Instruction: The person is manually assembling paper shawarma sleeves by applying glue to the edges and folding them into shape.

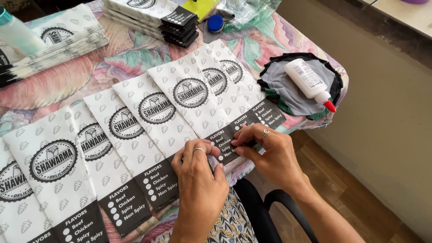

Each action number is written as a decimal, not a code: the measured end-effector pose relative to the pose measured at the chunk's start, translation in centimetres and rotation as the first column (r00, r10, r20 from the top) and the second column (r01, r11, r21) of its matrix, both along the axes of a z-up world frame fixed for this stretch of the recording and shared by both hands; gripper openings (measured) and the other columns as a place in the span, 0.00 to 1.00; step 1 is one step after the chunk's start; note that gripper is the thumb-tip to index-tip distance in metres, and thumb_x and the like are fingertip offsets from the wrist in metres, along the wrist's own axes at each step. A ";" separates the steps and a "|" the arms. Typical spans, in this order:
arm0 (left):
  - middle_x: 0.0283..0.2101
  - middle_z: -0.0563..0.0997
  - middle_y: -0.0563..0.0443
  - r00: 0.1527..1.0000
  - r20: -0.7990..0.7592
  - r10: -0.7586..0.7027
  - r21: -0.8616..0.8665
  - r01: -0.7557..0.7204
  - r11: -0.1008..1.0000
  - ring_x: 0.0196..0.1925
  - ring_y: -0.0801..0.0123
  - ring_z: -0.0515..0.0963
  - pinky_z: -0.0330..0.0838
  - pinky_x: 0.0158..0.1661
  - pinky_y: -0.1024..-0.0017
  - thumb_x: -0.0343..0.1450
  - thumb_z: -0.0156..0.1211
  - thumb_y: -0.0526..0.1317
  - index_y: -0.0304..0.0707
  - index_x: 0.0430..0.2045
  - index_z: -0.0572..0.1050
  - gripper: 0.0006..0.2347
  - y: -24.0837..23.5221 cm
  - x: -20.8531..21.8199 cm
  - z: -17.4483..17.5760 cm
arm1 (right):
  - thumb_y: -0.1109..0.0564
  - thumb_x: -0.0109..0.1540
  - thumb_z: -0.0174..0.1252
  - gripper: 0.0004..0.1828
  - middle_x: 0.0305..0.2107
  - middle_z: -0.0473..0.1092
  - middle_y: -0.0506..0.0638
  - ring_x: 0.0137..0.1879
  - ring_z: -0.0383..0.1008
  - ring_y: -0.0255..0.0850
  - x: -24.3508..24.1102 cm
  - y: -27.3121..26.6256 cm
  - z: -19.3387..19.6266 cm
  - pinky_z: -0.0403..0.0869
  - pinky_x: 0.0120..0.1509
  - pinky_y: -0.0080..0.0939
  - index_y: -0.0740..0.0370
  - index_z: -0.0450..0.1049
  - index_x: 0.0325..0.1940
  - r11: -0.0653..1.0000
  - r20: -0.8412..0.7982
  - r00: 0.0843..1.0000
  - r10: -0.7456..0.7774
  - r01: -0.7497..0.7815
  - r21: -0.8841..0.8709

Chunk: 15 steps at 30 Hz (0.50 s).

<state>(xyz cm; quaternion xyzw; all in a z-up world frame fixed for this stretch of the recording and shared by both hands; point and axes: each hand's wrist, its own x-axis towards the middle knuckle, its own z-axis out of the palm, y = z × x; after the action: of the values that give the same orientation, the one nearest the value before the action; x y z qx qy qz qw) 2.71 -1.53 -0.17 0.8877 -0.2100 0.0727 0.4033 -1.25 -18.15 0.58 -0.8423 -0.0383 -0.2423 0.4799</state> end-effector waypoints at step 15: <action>0.40 0.77 0.56 0.990 -0.143 -0.012 0.111 0.028 0.993 0.47 0.67 0.78 0.61 0.59 0.62 0.60 0.78 0.37 0.44 0.33 0.74 0.16 0.0 1.2 -0.2 | 0.69 0.58 0.65 0.11 0.39 0.81 0.46 0.57 0.82 0.40 -0.5 0.2 0.7 0.77 0.63 0.38 0.55 0.80 0.40 0.985 -0.070 0.995 -0.077 0.065 -0.158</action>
<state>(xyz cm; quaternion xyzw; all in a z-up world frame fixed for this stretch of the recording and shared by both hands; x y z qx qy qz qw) 3.94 -1.54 -0.39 0.9098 -0.1935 -0.0070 0.3672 -1.74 -17.94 1.27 -0.8867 -0.0088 -0.2234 0.4047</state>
